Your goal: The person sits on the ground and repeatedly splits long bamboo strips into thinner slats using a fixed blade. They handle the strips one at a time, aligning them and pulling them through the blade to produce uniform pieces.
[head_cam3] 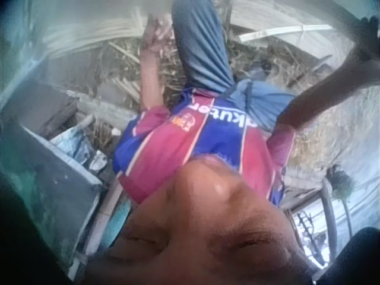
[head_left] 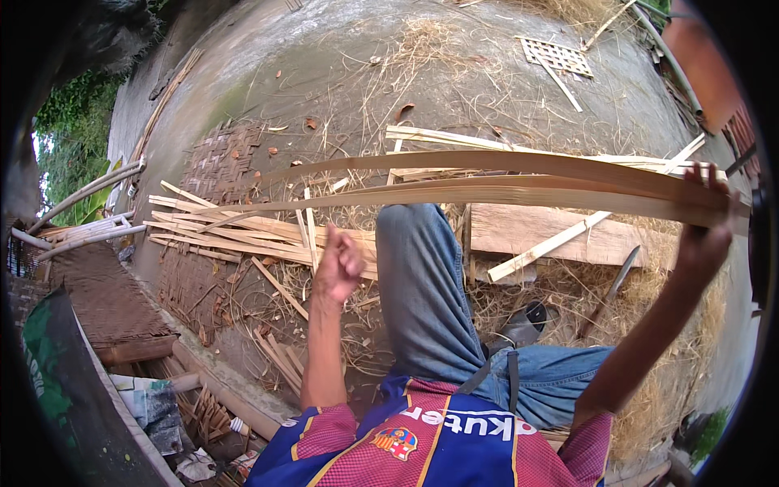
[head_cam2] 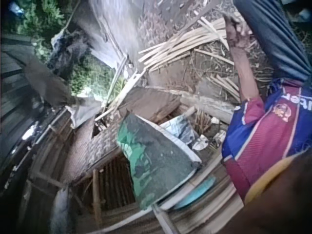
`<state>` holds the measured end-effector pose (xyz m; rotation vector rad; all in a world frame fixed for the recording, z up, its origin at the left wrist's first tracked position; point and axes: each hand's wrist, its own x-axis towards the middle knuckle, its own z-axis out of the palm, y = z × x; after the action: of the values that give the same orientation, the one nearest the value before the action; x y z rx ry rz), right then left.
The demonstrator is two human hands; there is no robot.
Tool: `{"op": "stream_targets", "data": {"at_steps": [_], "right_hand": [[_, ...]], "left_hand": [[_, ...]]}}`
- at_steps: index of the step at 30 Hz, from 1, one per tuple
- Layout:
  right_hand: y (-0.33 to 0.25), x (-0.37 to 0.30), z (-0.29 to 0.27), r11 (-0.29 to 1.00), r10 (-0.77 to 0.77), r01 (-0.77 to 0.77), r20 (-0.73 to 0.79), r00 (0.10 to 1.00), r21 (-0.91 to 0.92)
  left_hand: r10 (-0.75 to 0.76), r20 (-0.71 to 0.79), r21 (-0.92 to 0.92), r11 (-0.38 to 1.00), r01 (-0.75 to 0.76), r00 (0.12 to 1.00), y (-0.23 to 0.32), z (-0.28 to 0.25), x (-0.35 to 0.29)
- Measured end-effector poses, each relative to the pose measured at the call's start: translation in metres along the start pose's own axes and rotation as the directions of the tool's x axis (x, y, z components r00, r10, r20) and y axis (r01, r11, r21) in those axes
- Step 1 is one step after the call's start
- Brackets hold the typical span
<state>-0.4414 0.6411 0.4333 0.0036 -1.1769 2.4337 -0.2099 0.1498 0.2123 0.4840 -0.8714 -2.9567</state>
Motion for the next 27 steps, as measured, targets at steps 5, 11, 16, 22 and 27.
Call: {"op": "stream_targets", "data": {"at_steps": [5,11,16,22,27], "right_hand": [[-0.086,0.071,-0.116,0.999,-0.042,0.046,0.149,0.988,-0.026],[-0.101,0.081,-0.210,0.998,-0.020,0.020,0.017,1.000,-0.057],[-0.042,0.051,-0.239,0.987,0.160,-0.158,-0.313,0.936,0.030],[0.013,0.012,-0.280,0.974,0.215,-0.225,-0.233,0.948,-0.018],[0.105,-0.116,-0.167,0.937,0.349,-0.349,-0.023,0.937,-0.018]], "left_hand": [[0.226,-0.341,-0.304,0.892,-0.335,0.913,0.014,-0.049,0.025],[0.515,-0.041,-0.568,0.693,-0.443,0.856,0.074,0.014,0.068],[0.484,0.004,-0.546,0.734,-0.404,0.875,0.076,0.053,0.082],[0.572,0.120,-0.442,0.763,-0.472,0.812,0.067,0.095,0.068],[0.712,0.093,-0.315,0.684,-0.658,0.696,0.024,0.136,0.068]]}}
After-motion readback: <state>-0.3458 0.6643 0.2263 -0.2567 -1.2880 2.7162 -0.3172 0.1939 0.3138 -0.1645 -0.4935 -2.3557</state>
